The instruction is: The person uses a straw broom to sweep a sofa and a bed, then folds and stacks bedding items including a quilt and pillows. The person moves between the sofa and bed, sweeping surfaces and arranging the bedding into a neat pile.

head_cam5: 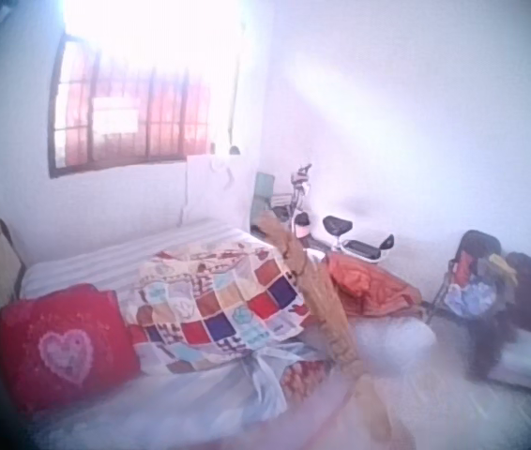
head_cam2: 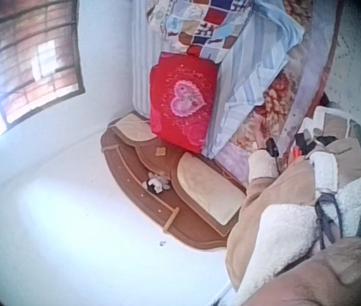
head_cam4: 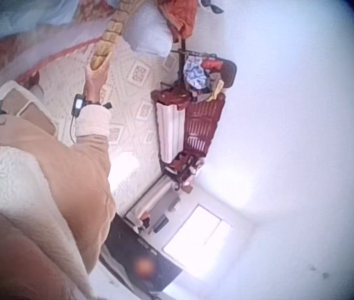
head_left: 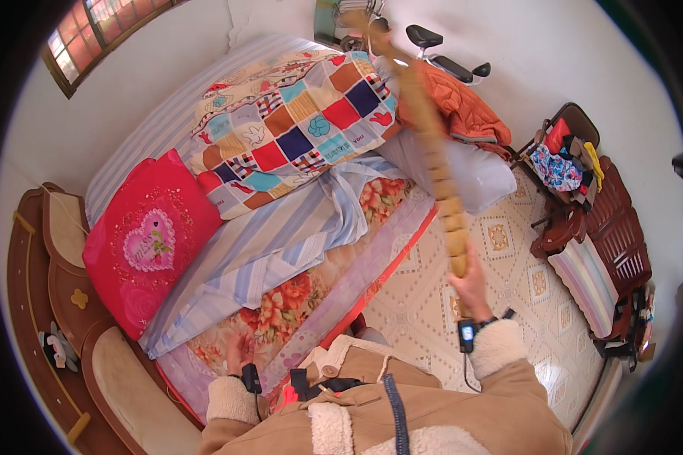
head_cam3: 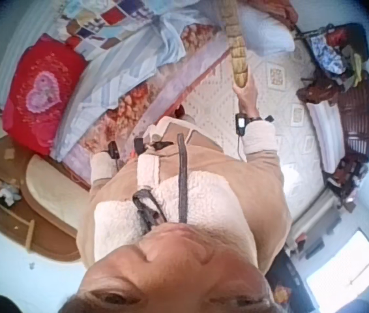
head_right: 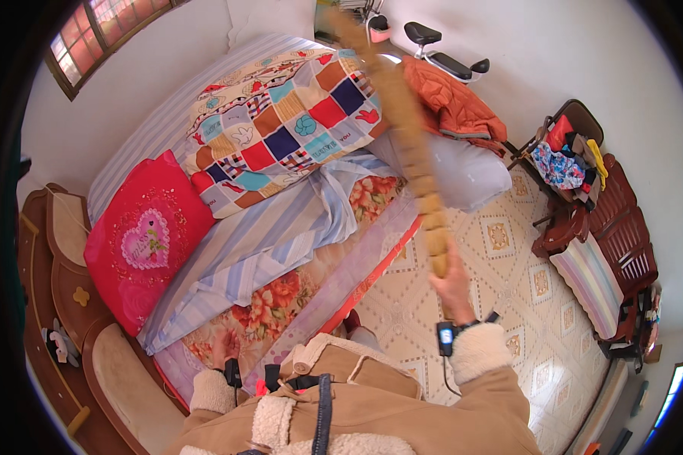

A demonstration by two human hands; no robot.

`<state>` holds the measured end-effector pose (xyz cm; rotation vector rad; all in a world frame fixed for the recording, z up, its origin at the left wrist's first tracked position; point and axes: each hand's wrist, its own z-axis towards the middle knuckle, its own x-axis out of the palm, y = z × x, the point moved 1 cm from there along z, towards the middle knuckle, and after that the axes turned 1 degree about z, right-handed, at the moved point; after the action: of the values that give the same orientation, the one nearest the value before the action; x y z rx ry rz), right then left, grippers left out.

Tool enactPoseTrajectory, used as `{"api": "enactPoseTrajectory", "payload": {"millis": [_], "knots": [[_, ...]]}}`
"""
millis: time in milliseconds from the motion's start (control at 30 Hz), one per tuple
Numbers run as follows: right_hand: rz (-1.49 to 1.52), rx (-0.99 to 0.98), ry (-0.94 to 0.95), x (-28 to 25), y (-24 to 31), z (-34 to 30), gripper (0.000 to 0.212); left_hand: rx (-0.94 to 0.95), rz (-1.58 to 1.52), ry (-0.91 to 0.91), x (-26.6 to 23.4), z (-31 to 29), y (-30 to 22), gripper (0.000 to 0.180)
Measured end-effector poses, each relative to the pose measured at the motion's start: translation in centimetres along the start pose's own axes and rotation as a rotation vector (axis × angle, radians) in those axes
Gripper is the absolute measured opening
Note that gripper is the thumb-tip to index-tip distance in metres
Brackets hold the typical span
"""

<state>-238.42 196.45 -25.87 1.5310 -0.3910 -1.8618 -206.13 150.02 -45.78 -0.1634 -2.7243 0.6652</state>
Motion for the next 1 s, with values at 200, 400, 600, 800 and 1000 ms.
{"api": "enactPoseTrajectory", "payload": {"millis": [200,400,600,800,1000], "knots": [[-0.025,-0.247,0.708,12.3,7.6,2.3,0.081,0.096,-0.119,-0.124,-4.5,-3.1,-0.1,0.015],[0.029,-0.657,0.993,20.3,14.5,1.4,0.079,0.092,-0.208,-0.223,-8.1,-5.5,0.8,0.017],[0.153,-0.785,0.713,24.6,19.6,1.0,0.074,0.052,-0.217,-0.153,-8.9,-5.2,1.8,0.013],[0.136,-0.594,0.577,23.6,13.1,5.5,0.061,0.082,-0.270,-0.199,-6.8,-3.4,2.3,0.010],[-0.015,-0.376,0.211,17.0,0.0,16.5,0.059,0.087,-0.251,-0.232,-2.6,-2.0,2.3,0.012]]}}
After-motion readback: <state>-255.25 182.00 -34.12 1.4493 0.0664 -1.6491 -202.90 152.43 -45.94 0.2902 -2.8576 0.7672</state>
